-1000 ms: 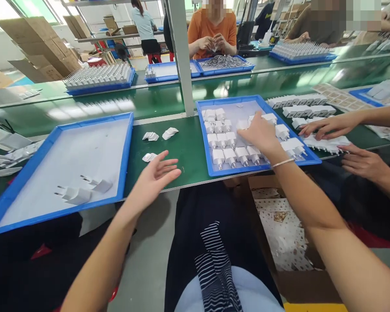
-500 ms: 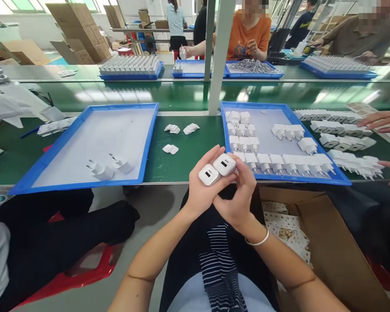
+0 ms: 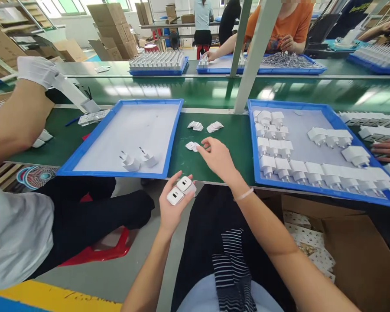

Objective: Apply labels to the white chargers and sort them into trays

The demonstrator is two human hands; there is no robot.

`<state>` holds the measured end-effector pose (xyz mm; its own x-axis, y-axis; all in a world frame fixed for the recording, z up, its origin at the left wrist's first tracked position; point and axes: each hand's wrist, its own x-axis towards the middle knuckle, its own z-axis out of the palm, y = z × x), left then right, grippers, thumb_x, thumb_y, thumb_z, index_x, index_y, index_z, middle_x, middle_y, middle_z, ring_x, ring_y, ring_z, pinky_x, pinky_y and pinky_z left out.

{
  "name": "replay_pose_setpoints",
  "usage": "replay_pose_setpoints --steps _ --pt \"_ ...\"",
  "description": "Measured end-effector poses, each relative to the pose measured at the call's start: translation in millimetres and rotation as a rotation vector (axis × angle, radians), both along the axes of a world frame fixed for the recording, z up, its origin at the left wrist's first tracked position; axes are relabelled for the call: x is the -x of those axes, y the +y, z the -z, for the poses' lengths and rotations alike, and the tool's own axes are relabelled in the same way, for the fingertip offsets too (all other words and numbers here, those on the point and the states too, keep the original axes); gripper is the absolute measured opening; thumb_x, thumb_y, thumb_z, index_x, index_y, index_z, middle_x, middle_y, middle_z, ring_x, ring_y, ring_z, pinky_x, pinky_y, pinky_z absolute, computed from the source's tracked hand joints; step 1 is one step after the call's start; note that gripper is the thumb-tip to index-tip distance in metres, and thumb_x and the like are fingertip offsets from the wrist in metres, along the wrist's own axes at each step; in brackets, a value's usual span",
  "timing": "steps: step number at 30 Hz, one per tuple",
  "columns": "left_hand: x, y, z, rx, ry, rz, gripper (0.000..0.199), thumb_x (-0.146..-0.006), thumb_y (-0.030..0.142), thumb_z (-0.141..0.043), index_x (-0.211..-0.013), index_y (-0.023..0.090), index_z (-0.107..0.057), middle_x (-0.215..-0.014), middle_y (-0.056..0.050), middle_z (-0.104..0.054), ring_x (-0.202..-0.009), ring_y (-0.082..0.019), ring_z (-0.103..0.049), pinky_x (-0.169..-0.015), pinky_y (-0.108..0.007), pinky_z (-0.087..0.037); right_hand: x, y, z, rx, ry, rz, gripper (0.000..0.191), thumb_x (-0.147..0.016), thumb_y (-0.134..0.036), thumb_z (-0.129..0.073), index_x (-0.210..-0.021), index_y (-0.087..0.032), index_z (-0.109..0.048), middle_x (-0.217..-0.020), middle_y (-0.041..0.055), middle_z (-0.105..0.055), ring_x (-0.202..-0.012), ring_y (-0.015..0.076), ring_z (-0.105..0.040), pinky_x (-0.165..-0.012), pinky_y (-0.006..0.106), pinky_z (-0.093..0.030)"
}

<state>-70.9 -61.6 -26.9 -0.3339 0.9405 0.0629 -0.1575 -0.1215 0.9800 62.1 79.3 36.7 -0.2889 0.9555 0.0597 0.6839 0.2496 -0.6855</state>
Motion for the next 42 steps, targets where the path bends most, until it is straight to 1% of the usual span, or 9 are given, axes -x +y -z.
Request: replay_pose_setpoints --steps 3,7,12,20,24,30,34,37,42 --pt "5.3 -7.9 16.2 0.048 0.040 -0.003 0.064 -0.074 0.029 -0.085 -0.132 0.021 -0.062 -0.130 -0.016 -0.071 -0.117 -0.030 -0.071 -0.101 -0.041 -0.058 33.8 43.7 -7.4 0.099 -0.157 0.031 0.032 -0.091 -0.039 -0.066 -0.101 -0.009 -0.067 -0.114 0.0241 -0.070 -0.114 0.0390 -0.066 -0.094 0.050 -0.053" --pt "4.8 -13.6 24.8 0.064 0.041 0.003 0.058 -0.075 0.028 -0.084 -0.129 0.021 -0.064 -0.132 -0.015 -0.070 -0.121 -0.030 -0.068 -0.106 -0.042 -0.055 55.2 61.4 -16.2 0.171 -0.285 0.013 0.030 -0.074 -0.017 -0.082 -0.098 -0.008 -0.068 -0.110 0.0246 -0.071 -0.113 0.0403 -0.067 -0.092 0.046 -0.054" --pt "6.6 -10.8 13.5 0.034 -0.025 0.034 0.050 -0.074 0.025 -0.085 -0.121 0.022 -0.070 -0.127 -0.013 -0.072 -0.113 -0.030 -0.072 -0.101 -0.043 -0.057 45.0 69.1 -14.8 0.210 -0.274 -0.008 0.021 -0.072 -0.014 -0.080 -0.090 -0.012 -0.069 -0.100 0.0172 -0.074 -0.104 0.0348 -0.069 -0.090 0.044 -0.055" --pt "9.9 13.4 -13.2 0.008 -0.044 0.176 0.054 -0.071 0.028 -0.087 -0.122 0.024 -0.072 -0.129 -0.010 -0.071 -0.103 -0.029 -0.074 -0.090 -0.040 -0.061 15.4 75.6 1.5 0.279 0.066 0.003 0.016 -0.072 -0.015 -0.078 -0.069 -0.017 -0.063 -0.072 0.0038 -0.070 -0.077 0.0200 -0.067 -0.073 0.032 -0.056" --pt "5.3 29.4 -24.5 -0.065 -0.071 0.157 0.041 -0.066 0.029 -0.089 -0.106 0.024 -0.078 -0.142 -0.008 -0.063 -0.123 -0.035 -0.065 -0.096 -0.043 -0.060 -3.5 56.7 -3.6 0.260 0.275 -0.038 0.010 -0.079 -0.022 -0.075 -0.075 -0.019 -0.066 -0.078 0.0027 -0.072 -0.081 0.0189 -0.069 -0.078 0.034 -0.058" --pt "-2.8 40.4 -34.8 -0.126 -0.002 0.411 0.051 -0.066 0.041 -0.089 -0.113 0.025 -0.077 -0.105 -0.011 -0.078 -0.132 -0.039 -0.057 -0.107 -0.057 -0.054 -30.5 -6.9 -8.5 0.306 0.774 -0.247 0.015 -0.069 -0.027 -0.085 -0.076 -0.020 -0.074 -0.080 0.0022 -0.076 -0.076 0.0187 -0.071 -0.074 0.033 -0.058" --pt "-12.5 43.3 -41.5 -0.238 0.053 0.550 0.042 -0.069 0.045 -0.086 -0.106 0.027 -0.080 -0.106 -0.010 -0.078 -0.147 -0.038 -0.041 -0.116 -0.057 -0.045 -39.0 -41.2 -6.2 0.305 0.853 -0.184 0.006 -0.071 -0.023 -0.081 -0.076 -0.021 -0.078 -0.075 0.0008 -0.076 -0.067 0.0160 -0.069 -0.062 0.028 -0.057" --pt "-20.3 42.5 -47.8 -0.317 0.071 0.578 0.039 -0.071 0.038 -0.086 -0.109 0.029 -0.079 -0.122 -0.008 -0.074 -0.147 -0.036 -0.042 -0.117 -0.055 -0.044 -45.2 -53.2 -3.4 0.266 0.873 -0.113 0.002 -0.073 -0.024 -0.079 -0.075 -0.023 -0.078 -0.076 0.0011 -0.078 -0.070 0.0180 -0.072 -0.062 0.029 -0.059" --pt "-26.8 36.8 -55.0 -0.325 0.259 0.451 0.046 -0.072 0.023 -0.085 -0.116 0.029 -0.076 -0.134 -0.009 -0.068 -0.140 -0.035 -0.051 -0.111 -0.052 -0.049 -66.5 -65.6 -2.4 0.017 0.781 0.015 0.010 -0.086 -0.022 -0.071 -0.085 -0.027 -0.079 -0.085 -0.0003 -0.079 -0.075 0.0186 -0.073 -0.071 0.034 -0.062"
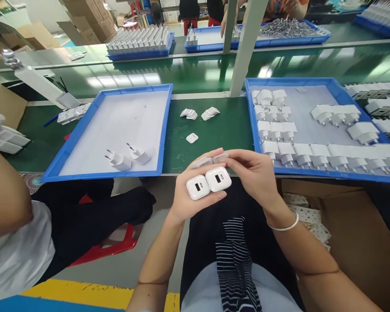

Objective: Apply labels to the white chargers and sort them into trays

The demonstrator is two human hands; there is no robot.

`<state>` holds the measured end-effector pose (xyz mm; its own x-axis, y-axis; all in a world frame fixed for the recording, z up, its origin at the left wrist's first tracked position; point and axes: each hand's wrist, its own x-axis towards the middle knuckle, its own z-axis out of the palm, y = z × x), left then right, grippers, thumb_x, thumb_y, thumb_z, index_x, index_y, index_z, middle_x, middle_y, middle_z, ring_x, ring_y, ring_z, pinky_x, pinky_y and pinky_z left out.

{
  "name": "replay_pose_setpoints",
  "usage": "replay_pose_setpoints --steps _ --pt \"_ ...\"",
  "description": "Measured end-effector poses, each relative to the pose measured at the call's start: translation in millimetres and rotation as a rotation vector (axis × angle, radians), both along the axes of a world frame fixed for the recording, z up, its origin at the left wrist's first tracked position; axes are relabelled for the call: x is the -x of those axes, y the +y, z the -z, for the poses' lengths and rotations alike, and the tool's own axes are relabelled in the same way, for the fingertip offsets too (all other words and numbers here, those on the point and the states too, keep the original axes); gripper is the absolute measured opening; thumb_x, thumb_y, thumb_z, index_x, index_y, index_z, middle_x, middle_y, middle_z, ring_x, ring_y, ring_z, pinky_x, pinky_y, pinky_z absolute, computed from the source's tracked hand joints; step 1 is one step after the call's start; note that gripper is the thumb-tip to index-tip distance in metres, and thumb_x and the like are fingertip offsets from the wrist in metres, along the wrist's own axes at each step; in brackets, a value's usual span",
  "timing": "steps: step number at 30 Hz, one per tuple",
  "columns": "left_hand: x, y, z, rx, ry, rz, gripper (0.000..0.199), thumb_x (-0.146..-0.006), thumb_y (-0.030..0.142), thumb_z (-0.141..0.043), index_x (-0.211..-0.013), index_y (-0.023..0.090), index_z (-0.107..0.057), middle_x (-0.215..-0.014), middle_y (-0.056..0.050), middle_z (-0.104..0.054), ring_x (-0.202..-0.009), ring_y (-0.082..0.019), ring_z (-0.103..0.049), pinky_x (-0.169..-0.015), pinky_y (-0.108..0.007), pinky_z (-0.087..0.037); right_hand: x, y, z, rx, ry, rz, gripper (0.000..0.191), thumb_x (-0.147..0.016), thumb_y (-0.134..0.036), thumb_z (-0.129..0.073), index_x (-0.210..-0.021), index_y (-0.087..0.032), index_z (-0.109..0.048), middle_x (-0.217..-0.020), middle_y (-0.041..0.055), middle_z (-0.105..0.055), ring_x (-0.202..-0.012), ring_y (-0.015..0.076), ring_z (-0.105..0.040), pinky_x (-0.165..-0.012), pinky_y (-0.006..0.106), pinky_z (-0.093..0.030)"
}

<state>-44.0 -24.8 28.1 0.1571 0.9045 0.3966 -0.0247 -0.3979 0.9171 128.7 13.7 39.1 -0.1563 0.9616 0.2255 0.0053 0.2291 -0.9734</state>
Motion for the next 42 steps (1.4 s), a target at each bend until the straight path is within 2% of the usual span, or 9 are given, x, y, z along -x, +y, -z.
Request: replay_pose_setpoints --steps 2,4,6,8,12,17,20,26,42 --pt "-1.0 -2.2 -1.5 -0.037 0.109 -0.088 0.047 -0.072 0.019 -0.085 -0.117 0.028 -0.076 -0.131 -0.009 -0.070 -0.133 -0.033 -0.058 -0.109 -0.050 -0.050 -14.7 -4.7 -3.9 -0.084 -0.066 0.068 0.014 -0.090 -0.022 -0.068 -0.093 -0.031 -0.079 -0.088 -0.0015 -0.078 -0.070 0.0165 -0.070 -0.069 0.032 -0.061" --pt "-1.9 -3.7 -2.8 -0.073 0.203 -0.126 0.046 -0.072 0.017 -0.084 -0.117 0.028 -0.075 -0.127 -0.008 -0.072 -0.122 -0.030 -0.066 -0.105 -0.047 -0.053 -30.9 -7.6 -10.4 -0.129 -0.169 0.059 0.017 -0.094 -0.024 -0.065 -0.099 -0.034 -0.078 -0.087 -0.0018 -0.076 -0.064 0.0154 -0.065 -0.064 0.031 -0.057" --pt "-3.1 -4.5 -4.2 -0.097 0.267 -0.132 0.044 -0.074 0.018 -0.082 -0.116 0.028 -0.075 -0.123 -0.008 -0.074 -0.113 -0.028 -0.069 -0.101 -0.043 -0.056 -45.3 -7.8 -18.4 -0.161 -0.295 -0.033 0.017 -0.097 -0.026 -0.062 -0.103 -0.034 -0.076 -0.086 -0.0007 -0.074 -0.064 0.0161 -0.063 -0.062 0.031 -0.053" --pt "-3.9 -4.5 -6.0 -0.117 0.310 -0.127 0.044 -0.074 0.018 -0.081 -0.117 0.027 -0.075 -0.120 -0.008 -0.075 -0.108 -0.026 -0.071 -0.097 -0.041 -0.057 -55.7 -5.6 -26.3 -0.161 -0.372 -0.187 0.016 -0.097 -0.028 -0.061 -0.105 -0.032 -0.074 -0.084 0.0002 -0.073 -0.064 0.0166 -0.064 -0.061 0.030 -0.051" --pt "-4.4 -2.8 -9.1 -0.159 0.361 -0.092 0.046 -0.073 0.016 -0.081 -0.118 0.026 -0.075 -0.117 -0.008 -0.075 -0.105 -0.025 -0.072 -0.094 -0.038 -0.059 -65.0 1.7 -39.2 -0.009 -0.279 -0.436 0.011 -0.094 -0.026 -0.067 -0.105 -0.028 -0.069 -0.069 -0.0019 -0.070 -0.058 0.0140 -0.063 -0.053 0.025 -0.050" --pt "-7.4 -0.5 -8.8 -0.202 0.351 -0.054 0.046 -0.072 0.013 -0.082 -0.116 0.022 -0.074 -0.112 -0.008 -0.076 -0.102 -0.022 -0.072 -0.090 -0.033 -0.060 -63.9 7.1 -44.2 0.172 -0.160 -0.570 0.006 -0.089 -0.024 -0.073 -0.093 -0.021 -0.072 -0.062 -0.0026 -0.067 -0.050 0.0091 -0.061 -0.043 0.018 -0.046" --pt "-10.5 -0.3 -8.7 -0.236 0.333 -0.033 0.047 -0.070 0.010 -0.082 -0.115 0.021 -0.074 -0.110 -0.007 -0.077 -0.102 -0.021 -0.072 -0.089 -0.032 -0.060 -60.0 8.0 -41.2 0.219 -0.178 -0.592 0.007 -0.088 -0.022 -0.073 -0.094 -0.018 -0.074 -0.058 -0.0034 -0.064 -0.048 0.0078 -0.059 -0.042 0.016 -0.046" --pt "-14.3 -1.6 -11.7 -0.214 0.351 -0.018 0.044 -0.070 0.010 -0.082 -0.112 0.020 -0.074 -0.108 -0.008 -0.077 -0.095 -0.020 -0.073 -0.084 -0.031 -0.061 -57.9 8.4 -35.4 0.206 -0.174 -0.569 0.003 -0.086 -0.019 -0.074 -0.088 -0.017 -0.076 -0.058 -0.0023 -0.065 -0.047 0.0065 -0.057 -0.041 0.014 -0.046" --pt "-18.5 -1.2 -8.8 -0.226 0.337 0.019 0.047 -0.070 0.008 -0.082 -0.115 0.020 -0.073 -0.109 -0.007 -0.076 -0.096 -0.018 -0.073 -0.085 -0.028 -0.060 -60.2 10.2 -34.7 0.281 -0.206 -0.579 0.005 -0.083 -0.020 -0.076 -0.082 -0.016 -0.075 -0.060 0.0001 -0.066 -0.047 0.0085 -0.058 -0.041 0.016 -0.047"
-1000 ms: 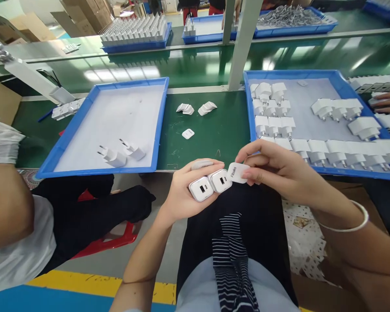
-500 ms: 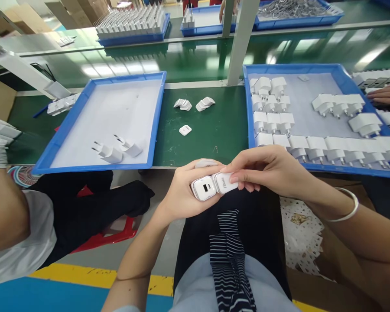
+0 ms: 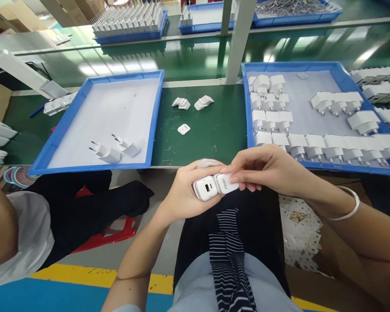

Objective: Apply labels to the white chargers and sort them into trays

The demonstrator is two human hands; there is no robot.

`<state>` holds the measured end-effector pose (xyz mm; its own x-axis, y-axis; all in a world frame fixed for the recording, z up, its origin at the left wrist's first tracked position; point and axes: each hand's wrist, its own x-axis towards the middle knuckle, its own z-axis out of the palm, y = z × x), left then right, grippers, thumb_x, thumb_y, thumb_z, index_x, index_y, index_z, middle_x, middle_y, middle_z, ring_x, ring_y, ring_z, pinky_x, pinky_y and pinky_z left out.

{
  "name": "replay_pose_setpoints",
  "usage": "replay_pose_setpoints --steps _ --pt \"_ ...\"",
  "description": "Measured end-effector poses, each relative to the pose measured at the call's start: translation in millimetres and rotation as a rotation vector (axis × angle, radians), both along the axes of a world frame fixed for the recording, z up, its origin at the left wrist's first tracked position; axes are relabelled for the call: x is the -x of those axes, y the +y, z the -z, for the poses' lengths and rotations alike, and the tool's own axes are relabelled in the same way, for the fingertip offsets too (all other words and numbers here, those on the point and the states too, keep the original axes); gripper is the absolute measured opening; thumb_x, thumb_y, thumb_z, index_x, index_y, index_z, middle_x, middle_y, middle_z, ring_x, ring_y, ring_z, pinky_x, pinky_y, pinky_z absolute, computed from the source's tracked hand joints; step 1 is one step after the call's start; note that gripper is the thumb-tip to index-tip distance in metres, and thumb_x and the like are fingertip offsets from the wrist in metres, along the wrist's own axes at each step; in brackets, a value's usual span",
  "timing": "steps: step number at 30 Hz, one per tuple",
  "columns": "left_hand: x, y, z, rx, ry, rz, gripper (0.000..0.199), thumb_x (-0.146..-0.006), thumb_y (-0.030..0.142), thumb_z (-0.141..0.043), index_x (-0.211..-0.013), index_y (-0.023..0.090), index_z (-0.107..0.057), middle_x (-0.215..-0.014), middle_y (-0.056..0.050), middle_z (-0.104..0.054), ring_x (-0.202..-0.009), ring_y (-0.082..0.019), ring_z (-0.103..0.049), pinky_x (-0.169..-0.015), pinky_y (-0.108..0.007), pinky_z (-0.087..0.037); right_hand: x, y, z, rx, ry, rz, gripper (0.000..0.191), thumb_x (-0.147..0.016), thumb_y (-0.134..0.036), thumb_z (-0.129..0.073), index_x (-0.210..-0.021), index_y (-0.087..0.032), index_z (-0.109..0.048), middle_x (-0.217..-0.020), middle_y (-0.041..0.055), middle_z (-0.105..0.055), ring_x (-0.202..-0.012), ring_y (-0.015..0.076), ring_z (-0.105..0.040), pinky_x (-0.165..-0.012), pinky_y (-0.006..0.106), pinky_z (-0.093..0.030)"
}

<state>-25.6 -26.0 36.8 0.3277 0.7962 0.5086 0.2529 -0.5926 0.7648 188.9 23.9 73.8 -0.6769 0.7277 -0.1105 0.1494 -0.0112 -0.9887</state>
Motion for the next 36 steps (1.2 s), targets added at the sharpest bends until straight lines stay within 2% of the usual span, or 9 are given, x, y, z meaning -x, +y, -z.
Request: replay_pose_setpoints --steps 10,20,22,24,26,29,31,33,36 --pt "-0.5 -0.1 -0.2 0.026 0.010 -0.009 0.043 -0.071 0.012 -0.083 -0.112 0.020 -0.074 -0.107 -0.008 -0.077 -0.094 -0.018 -0.073 -0.083 -0.028 -0.061 0.6 -0.7 -5.2 -0.031 -0.072 -0.034 0.005 -0.085 -0.019 -0.073 -0.082 -0.015 -0.072 -0.058 -0.0005 -0.063 -0.048 0.0083 -0.056 -0.043 0.017 -0.045" --pt "0.8 -1.0 2.9 0.095 -0.032 -0.002 0.050 -0.066 0.011 -0.086 -0.113 0.023 -0.075 -0.105 -0.006 -0.077 -0.090 -0.018 -0.073 -0.079 -0.028 -0.059 4.3 -2.7 -8.0 -0.101 -0.101 -0.060 0.005 -0.087 -0.018 -0.069 -0.083 -0.015 -0.068 -0.061 -0.0016 -0.062 -0.054 0.0087 -0.056 -0.048 0.019 -0.044" --pt "1.1 -2.2 5.6 0.112 -0.048 0.000 0.050 -0.066 0.012 -0.087 -0.114 0.024 -0.075 -0.105 -0.006 -0.078 -0.091 -0.019 -0.073 -0.080 -0.030 -0.059 4.7 -3.6 -5.0 -0.136 -0.107 -0.065 0.005 -0.087 -0.019 -0.070 -0.083 -0.016 -0.068 -0.055 -0.0055 -0.054 -0.050 0.0070 -0.049 -0.047 0.019 -0.038" --pt "2.3 -3.6 9.0 0.142 -0.059 -0.002 0.051 -0.066 0.015 -0.087 -0.115 0.024 -0.075 -0.108 -0.008 -0.078 -0.094 -0.021 -0.073 -0.082 -0.033 -0.059 5.2 -4.9 1.4 -0.166 -0.104 -0.047 0.007 -0.088 -0.023 -0.072 -0.088 -0.017 -0.070 -0.049 -0.0101 -0.037 -0.045 0.0053 -0.034 -0.045 0.021 -0.026" --pt "4.2 -4.8 12.2 0.198 -0.068 -0.004 0.050 -0.067 0.016 -0.088 -0.114 0.023 -0.076 -0.109 -0.009 -0.078 -0.096 -0.022 -0.073 -0.083 -0.034 -0.059 5.7 -6.0 10.2 -0.156 -0.068 -0.010 0.014 -0.088 -0.029 -0.074 -0.095 -0.018 -0.069 -0.051 -0.0118 -0.028 -0.047 0.0057 -0.025 -0.046 0.023 -0.020" --pt "6.7 -6.1 15.3 0.289 -0.166 0.067 0.046 -0.067 0.022 -0.089 -0.112 0.023 -0.077 -0.109 -0.011 -0.079 -0.101 -0.025 -0.073 -0.088 -0.039 -0.058 6.2 -6.3 23.0 -0.037 0.065 0.026 0.024 -0.090 -0.037 -0.073 -0.102 -0.018 -0.063 -0.055 -0.0098 -0.042 -0.051 0.0075 -0.038 -0.049 0.022 -0.030" --pt "7.0 -6.4 16.9 0.334 -0.263 0.139 0.045 -0.068 0.027 -0.089 -0.111 0.022 -0.078 -0.104 -0.012 -0.079 -0.111 -0.030 -0.070 -0.095 -0.044 -0.057 7.0 -6.4 29.1 0.032 0.168 0.085 0.024 -0.094 -0.040 -0.068 -0.100 -0.018 -0.061 -0.058 -0.0072 -0.051 -0.054 0.0086 -0.046 -0.052 0.021 -0.037" --pt "5.9 -6.5 19.4 0.357 -0.331 0.182 0.045 -0.068 0.029 -0.088 -0.111 0.022 -0.078 -0.097 -0.012 -0.079 -0.119 -0.033 -0.067 -0.098 -0.047 -0.056 9.2 -8.4 33.8 0.068 0.238 0.158 0.021 -0.094 -0.039 -0.069 -0.096 -0.019 -0.062 -0.061 -0.0065 -0.054 -0.055 0.0079 -0.047 -0.053 0.020 -0.039" --pt "2.9 -7.4 27.7 0.383 -0.417 0.229 0.046 -0.066 0.031 -0.089 -0.110 0.023 -0.078 -0.097 -0.012 -0.080 -0.109 -0.033 -0.072 -0.090 -0.046 -0.061 16.6 -15.1 42.0 0.156 0.322 0.190 0.019 -0.089 -0.033 -0.075 -0.094 -0.020 -0.062 -0.067 -0.0065 -0.058 -0.055 0.0068 -0.048 -0.053 0.019 -0.042"
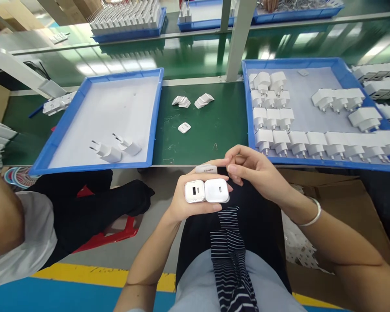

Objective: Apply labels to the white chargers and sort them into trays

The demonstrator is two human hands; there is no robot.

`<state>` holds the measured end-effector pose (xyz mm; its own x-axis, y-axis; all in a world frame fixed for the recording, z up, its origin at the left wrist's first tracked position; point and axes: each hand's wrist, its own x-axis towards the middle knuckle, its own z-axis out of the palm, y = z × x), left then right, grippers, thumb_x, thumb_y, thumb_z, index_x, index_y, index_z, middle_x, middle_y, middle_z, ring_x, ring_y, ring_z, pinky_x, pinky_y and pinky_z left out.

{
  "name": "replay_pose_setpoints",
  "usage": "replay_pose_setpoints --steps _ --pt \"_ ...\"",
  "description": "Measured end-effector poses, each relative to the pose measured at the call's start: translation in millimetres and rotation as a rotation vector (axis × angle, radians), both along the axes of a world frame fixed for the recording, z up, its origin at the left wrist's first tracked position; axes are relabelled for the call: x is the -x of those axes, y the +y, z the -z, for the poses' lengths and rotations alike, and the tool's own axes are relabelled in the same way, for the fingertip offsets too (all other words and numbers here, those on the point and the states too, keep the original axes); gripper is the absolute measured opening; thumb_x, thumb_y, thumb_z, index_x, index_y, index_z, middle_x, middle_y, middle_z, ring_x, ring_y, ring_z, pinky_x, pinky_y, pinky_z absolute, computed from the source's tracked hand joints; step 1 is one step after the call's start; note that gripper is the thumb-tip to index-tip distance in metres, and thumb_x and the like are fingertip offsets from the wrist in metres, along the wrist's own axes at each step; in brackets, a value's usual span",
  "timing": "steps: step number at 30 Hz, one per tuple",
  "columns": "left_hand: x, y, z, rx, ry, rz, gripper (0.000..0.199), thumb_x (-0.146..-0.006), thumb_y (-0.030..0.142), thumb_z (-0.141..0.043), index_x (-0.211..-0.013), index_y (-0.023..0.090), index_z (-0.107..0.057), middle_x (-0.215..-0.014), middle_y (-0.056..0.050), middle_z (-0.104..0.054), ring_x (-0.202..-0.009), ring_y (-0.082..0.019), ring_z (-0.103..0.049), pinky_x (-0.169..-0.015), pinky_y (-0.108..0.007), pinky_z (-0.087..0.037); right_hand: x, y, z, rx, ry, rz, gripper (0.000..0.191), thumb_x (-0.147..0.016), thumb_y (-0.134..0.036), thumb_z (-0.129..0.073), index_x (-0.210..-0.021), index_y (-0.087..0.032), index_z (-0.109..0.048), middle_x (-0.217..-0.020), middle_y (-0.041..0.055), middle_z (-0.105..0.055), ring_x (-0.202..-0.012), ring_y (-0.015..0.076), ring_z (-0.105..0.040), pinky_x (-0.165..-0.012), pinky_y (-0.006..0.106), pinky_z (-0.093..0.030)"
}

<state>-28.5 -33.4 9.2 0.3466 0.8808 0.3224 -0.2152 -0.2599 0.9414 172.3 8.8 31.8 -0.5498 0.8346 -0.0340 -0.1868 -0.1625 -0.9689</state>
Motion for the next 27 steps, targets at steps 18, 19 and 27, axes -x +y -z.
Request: replay_pose_setpoints --steps 18,19,27 --pt "-14.7 -7.3 11.8 0.075 -0.035 -0.130 0.046 -0.072 0.048 -0.085 -0.107 0.020 -0.078 -0.103 -0.013 -0.078 -0.139 -0.037 -0.052 -0.110 -0.058 -0.050 28.0 -26.5 15.7 -0.374 -0.316 0.458 0.010 -0.093 -0.024 -0.063 -0.087 -0.021 -0.071 -0.075 0.0004 -0.072 -0.063 0.0139 -0.064 -0.056 0.026 -0.052" --pt "-15.1 -8.3 11.9 0.086 -0.037 -0.140 0.049 -0.071 0.049 -0.085 -0.109 0.020 -0.077 -0.102 -0.013 -0.079 -0.135 -0.037 -0.056 -0.109 -0.057 -0.051 27.9 -26.4 14.4 -0.317 -0.280 0.433 0.007 -0.091 -0.025 -0.066 -0.089 -0.021 -0.071 -0.079 0.0010 -0.073 -0.064 0.0142 -0.065 -0.055 0.026 -0.053" --pt "-14.1 -12.3 4.0 -0.050 0.159 -0.340 0.038 -0.073 0.026 -0.086 -0.110 0.022 -0.078 -0.124 -0.013 -0.073 -0.124 -0.030 -0.064 -0.107 -0.049 -0.052 10.6 -25.2 -2.8 -0.414 -0.272 0.661 0.009 -0.089 -0.019 -0.072 -0.082 -0.024 -0.069 -0.072 -0.0005 -0.070 -0.065 0.0151 -0.067 -0.063 0.029 -0.059"
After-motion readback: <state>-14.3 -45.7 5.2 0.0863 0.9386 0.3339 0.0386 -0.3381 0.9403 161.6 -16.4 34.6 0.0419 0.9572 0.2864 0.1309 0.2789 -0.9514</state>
